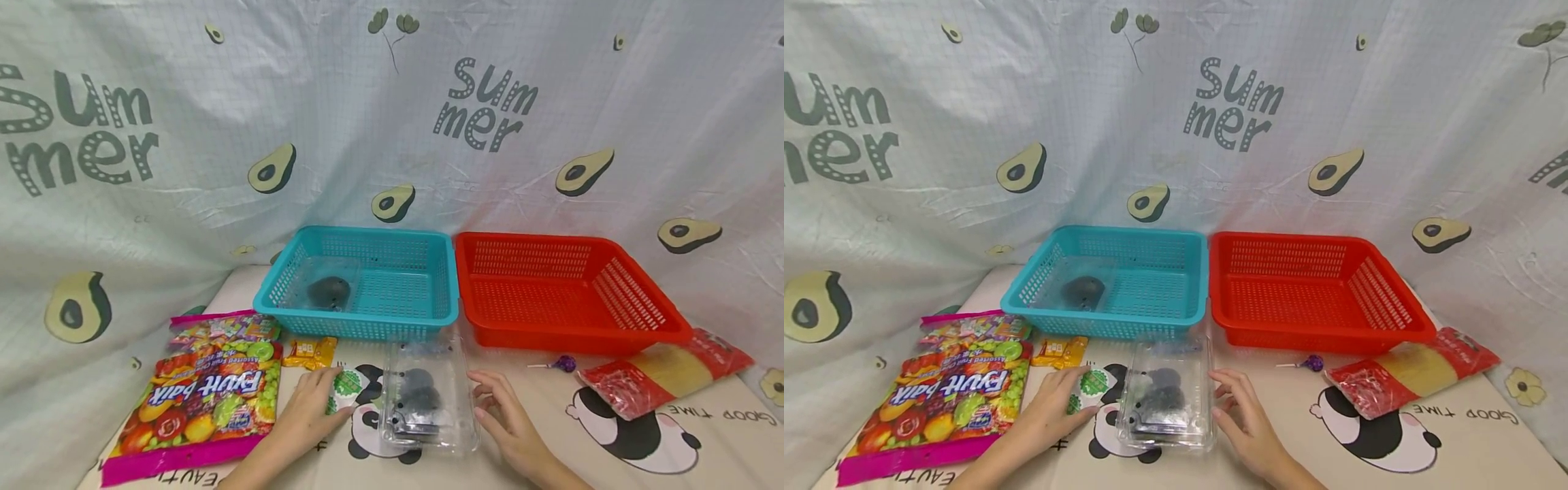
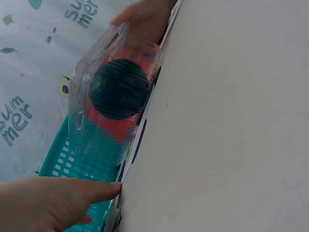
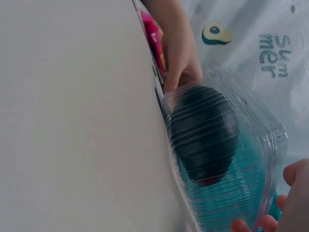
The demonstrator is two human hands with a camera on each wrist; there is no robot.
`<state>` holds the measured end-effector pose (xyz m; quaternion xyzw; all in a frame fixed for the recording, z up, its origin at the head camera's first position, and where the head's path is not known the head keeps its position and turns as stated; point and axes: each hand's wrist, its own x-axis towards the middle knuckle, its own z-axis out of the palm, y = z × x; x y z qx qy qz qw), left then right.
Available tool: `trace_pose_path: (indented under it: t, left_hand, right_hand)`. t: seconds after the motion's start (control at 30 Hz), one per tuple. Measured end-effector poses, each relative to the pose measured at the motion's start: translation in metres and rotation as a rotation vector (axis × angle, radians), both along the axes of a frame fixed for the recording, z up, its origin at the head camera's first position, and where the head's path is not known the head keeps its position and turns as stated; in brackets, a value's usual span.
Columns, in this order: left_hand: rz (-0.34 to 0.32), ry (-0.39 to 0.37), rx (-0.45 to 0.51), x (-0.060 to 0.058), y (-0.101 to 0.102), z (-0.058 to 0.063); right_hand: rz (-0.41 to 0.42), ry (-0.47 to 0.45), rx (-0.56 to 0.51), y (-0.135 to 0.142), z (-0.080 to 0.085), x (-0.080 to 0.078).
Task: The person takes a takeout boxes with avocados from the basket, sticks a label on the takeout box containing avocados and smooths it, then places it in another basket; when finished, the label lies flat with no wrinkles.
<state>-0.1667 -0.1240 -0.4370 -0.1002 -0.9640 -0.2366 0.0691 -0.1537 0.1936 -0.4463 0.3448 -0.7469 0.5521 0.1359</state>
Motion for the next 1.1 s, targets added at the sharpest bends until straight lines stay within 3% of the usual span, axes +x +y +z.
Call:
trace_pose_path:
  t: [0.17, 0.3, 0.53, 0.7, 0.87, 0.97, 1.1]
  left_hand:
    - [0.039, -0.046, 0.155, -0.004, 0.002, -0.001]
    - [0.053, -0.053, 0.271, -0.008, 0.0, -0.004]
    - [0.014, -0.083, 0.467, -0.01, -0.002, 0.003]
    - [-0.067, -0.11, 0.539, -0.008, 0.0, 0.021]
    - [-0.15, -0.076, 0.504, -0.004, 0.01, 0.045]
    - [-0.202, -0.069, 0.531, -0.001, 0.018, 0.06]
    - [-0.31, -0.024, 0.564, 0.0, 0.031, 0.076]
  right_hand:
    - [0.006, 0.024, -0.025, -0.005, 0.015, 0.006]
    - [-0.004, 0.018, -0.027, -0.005, 0.015, 0.006]
    - [-0.028, 0.116, -0.057, -0.007, 0.016, 0.005]
    - [-0.103, 0.196, -0.003, -0.009, 0.03, 0.004]
    - [-0.247, 0.34, 0.1, -0.012, 0.052, 0.004]
    - [-0.23, 0.411, 0.099, -0.015, 0.057, -0.002]
    - [-0.195, 0.432, 0.101, -0.024, 0.06, -0.01]
